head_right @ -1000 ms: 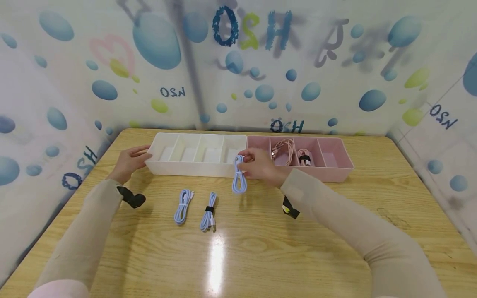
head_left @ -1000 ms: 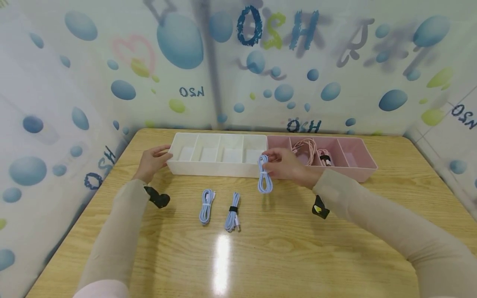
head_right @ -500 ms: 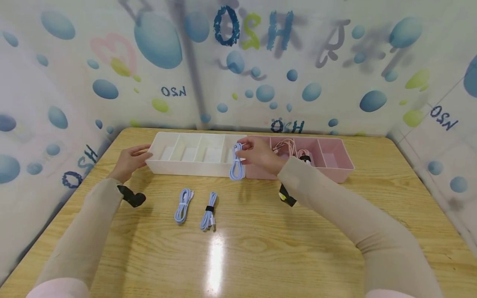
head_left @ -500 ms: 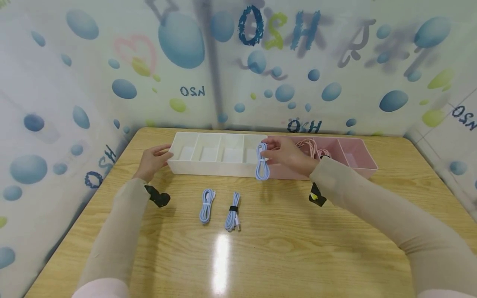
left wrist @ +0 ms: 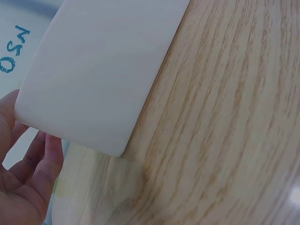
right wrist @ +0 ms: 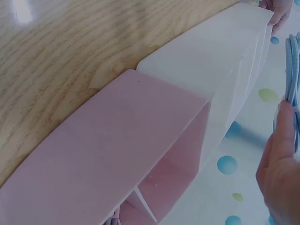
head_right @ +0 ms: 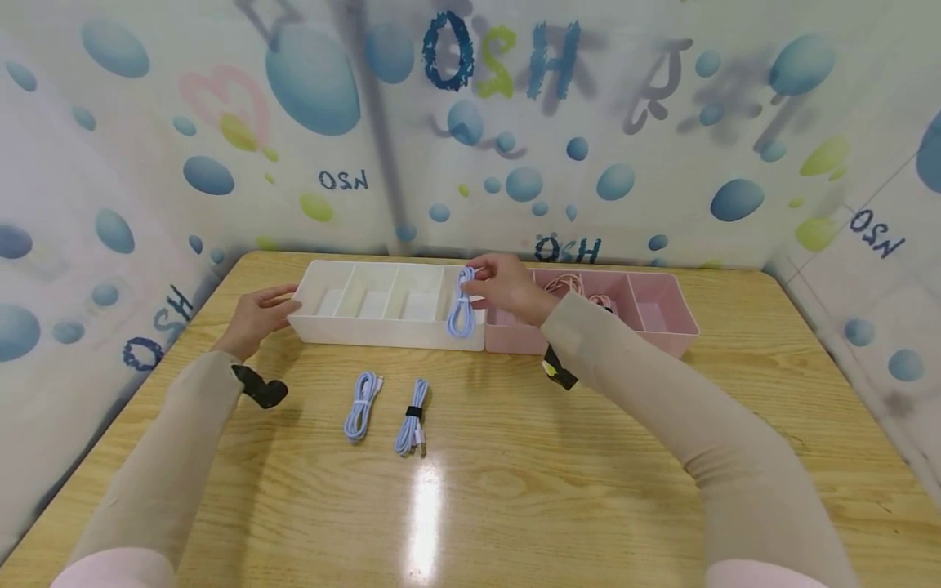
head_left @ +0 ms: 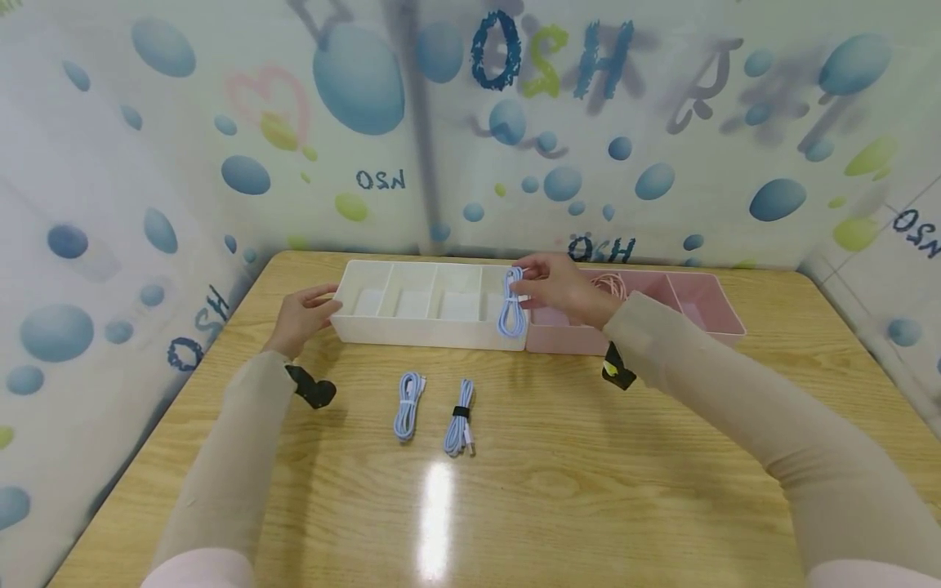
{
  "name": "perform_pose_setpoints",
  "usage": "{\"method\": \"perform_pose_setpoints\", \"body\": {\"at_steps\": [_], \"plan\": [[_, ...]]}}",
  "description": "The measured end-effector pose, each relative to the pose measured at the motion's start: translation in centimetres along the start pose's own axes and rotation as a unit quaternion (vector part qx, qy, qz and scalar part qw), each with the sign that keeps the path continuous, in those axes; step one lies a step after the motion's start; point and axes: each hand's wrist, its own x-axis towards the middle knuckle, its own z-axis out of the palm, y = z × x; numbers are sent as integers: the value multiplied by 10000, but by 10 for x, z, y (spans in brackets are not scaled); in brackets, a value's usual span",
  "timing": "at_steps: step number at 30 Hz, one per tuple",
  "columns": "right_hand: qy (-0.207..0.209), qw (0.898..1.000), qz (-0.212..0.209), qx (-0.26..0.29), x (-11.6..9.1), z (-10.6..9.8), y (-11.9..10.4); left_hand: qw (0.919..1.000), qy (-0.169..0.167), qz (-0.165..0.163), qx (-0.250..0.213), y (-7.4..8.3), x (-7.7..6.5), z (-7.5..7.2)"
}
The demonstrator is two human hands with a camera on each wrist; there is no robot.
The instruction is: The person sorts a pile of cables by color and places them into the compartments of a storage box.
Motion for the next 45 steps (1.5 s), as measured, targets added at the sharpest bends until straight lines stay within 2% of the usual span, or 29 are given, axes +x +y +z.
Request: {"method": "perform_pose_setpoints", "body": {"at_steps": [5, 23, 32, 39, 45], "plan": [[179, 9996, 136, -159, 6, -2, -2, 10000, 3, 4, 13, 1, 0, 0], [482, 9983, 331, 61, 23, -9, -5, 10000, 5, 29, 24, 1, -1, -1], [533, 9981, 193, 232, 29, -5, -6, 10000, 47, -13, -33, -2, 1, 1], [553, 9984, 34, 68, 32, 0, -11, 10000, 48, -26, -28, -2, 2, 1], [634, 9979, 66, 89, 37, 2, -12, 10000, 30, -63, -35, -2, 2, 1]]}}
